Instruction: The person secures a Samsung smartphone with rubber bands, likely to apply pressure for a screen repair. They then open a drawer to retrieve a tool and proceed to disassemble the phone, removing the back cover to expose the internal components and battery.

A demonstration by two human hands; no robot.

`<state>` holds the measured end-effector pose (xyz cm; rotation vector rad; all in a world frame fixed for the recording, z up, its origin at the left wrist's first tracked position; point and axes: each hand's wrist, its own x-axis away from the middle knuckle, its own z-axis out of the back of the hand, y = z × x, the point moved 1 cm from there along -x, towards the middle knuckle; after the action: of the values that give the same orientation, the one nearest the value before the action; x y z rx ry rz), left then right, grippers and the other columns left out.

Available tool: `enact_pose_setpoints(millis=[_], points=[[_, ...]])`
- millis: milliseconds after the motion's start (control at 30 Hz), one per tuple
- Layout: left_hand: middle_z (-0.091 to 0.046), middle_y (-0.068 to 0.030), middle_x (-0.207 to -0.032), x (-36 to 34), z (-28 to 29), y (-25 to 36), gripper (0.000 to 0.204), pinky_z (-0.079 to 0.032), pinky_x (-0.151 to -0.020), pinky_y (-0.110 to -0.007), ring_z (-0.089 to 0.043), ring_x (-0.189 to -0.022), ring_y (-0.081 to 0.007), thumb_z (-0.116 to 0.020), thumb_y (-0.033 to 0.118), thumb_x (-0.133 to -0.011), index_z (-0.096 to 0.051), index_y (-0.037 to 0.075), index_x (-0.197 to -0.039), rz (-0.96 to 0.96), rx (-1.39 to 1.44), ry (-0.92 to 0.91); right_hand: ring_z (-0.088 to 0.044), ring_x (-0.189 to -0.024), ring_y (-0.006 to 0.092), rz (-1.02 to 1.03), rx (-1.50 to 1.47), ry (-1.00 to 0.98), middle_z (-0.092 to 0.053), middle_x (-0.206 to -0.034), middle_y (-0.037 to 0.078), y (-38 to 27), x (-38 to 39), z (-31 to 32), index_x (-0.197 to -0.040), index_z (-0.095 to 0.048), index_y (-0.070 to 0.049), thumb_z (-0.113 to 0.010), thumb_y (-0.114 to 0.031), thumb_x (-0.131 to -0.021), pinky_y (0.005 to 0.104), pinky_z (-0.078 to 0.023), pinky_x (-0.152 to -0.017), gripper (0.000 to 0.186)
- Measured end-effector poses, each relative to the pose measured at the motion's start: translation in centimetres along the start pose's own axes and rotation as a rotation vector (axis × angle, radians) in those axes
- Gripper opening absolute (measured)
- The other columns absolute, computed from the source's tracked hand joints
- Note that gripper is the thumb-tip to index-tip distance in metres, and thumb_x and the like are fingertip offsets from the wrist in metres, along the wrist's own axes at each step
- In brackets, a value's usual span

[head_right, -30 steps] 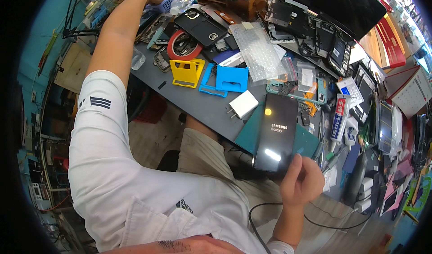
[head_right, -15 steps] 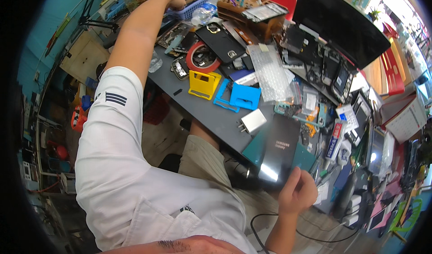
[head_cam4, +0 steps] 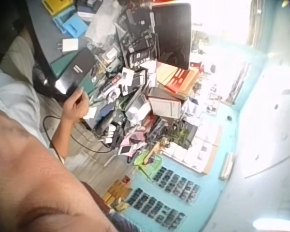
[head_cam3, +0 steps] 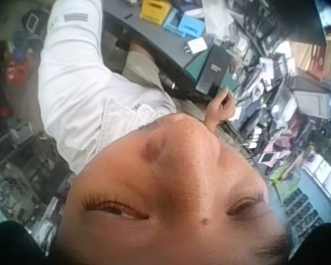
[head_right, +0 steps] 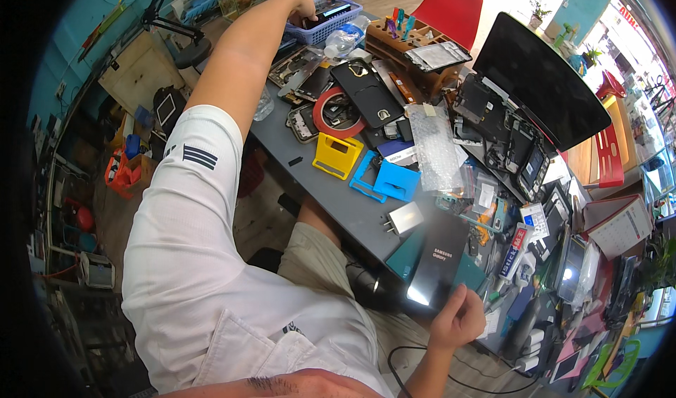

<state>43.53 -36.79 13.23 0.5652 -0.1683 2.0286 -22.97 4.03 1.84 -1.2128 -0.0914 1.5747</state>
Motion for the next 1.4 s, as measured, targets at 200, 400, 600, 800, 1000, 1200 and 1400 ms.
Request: enact_pose_setpoints(millis=[200, 400, 600, 800, 1000, 1200, 1400], points=[[-0.064, -0.0215, -0.145, 4.6, 2.6, 1.3, 0.05, -0.055, -0.1, -0.054, -0.068, -0.126, -0.0379, -0.064, 0.029, -0.104, -0.063, -0.002, -0.143, -0.129, -0.268, 0.251, -0.048, -0.056, 0.0073, 0.018, -0.014, 0.029, -0.061, -0.064, 0.003, 0.2, 0.2, -0.2, -0.088, -0.069, 0.003, -0.071, -0.01, -0.103, 0.0266, -0.036, -0.052, 0.019], [-0.065, -0.0189, -0.145, 2.2, 7.4, -3.0, 0.05, -0.053, -0.103, -0.053, -0.067, -0.126, -0.0362, -0.065, 0.03, -0.102, -0.065, 0.001, -0.143, -0.065, -0.398, 0.437, -0.049, -0.049, 0.0136, 0.03, 0.005, 0.031, -0.059, -0.06, 0.007, 0.3, 0.1, -0.3, -0.087, -0.067, 0.001, -0.07, -0.005, -0.1, 0.0297, -0.036, -0.049, 0.015], [-0.068, -0.0202, -0.139, 1.4, 6.6, -6.0, 0.052, -0.053, -0.102, -0.055, -0.072, -0.115, -0.0335, -0.059, 0.03, -0.106, -0.055, 0.002, -0.15, -0.013, -0.276, 0.31, -0.049, -0.049, 0.0124, 0.002, 0.006, 0.042, -0.059, -0.059, 0.006, -0.4, 0.0, -0.4, -0.087, -0.068, 0.002, -0.068, -0.005, -0.101, 0.0291, -0.035, -0.049, 0.016], [-0.072, -0.0179, -0.12, 5.9, 4.2, -3.2, 0.063, -0.057, -0.093, -0.054, -0.076, -0.092, -0.0264, -0.052, 0.038, -0.111, -0.039, 0.004, -0.162, 0.22, 0.068, 0.087, -0.049, -0.049, 0.0116, 0.019, 0.001, 0.069, -0.059, -0.059, 0.006, -0.3, 0.0, -0.5, -0.086, -0.067, 0.002, -0.068, -0.006, -0.102, 0.0284, -0.035, -0.048, 0.017], [-0.061, -0.0192, -0.143, 4.0, 5.2, -3.5, 0.076, -0.052, -0.105, -0.053, -0.063, -0.122, -0.0337, -0.068, 0.051, -0.098, -0.049, 0.006, -0.157, 0.211, -0.257, 0.184, -0.047, -0.047, 0.0126, 0.018, 0.006, 0.053, -0.057, -0.058, 0.006, -0.3, 0.0, -0.4, -0.086, -0.067, 0.002, -0.067, -0.007, -0.103, 0.0301, -0.034, -0.048, 0.019], [-0.052, -0.0196, -0.159, 2.5, 5.5, -2.4, 0.095, -0.049, -0.113, -0.052, -0.054, -0.143, -0.0376, -0.083, 0.059, -0.084, -0.049, 0.011, -0.159, 0.066, -0.399, 0.209, -0.046, -0.046, 0.0133, 0.02, 0.012, 0.02, -0.055, -0.057, 0.006, -0.5, -0.1, -0.3, -0.085, -0.066, 0.001, -0.068, -0.008, -0.103, 0.0312, -0.033, -0.047, 0.02], [-0.049, -0.0156, -0.163, 3.6, 2.4, 0.5, 0.112, -0.049, -0.113, -0.052, -0.053, -0.144, -0.0361, -0.093, 0.044, -0.075, -0.034, 0.016, -0.167, -0.106, -0.486, 0.237, -0.049, -0.048, 0.0147, 0.003, 0.005, 0.017, -0.059, -0.06, 0.007, 0.2, 0.2, 0.0, -0.086, -0.068, 0.002, -0.069, -0.007, -0.101, 0.0314, -0.034, -0.048, 0.017]])
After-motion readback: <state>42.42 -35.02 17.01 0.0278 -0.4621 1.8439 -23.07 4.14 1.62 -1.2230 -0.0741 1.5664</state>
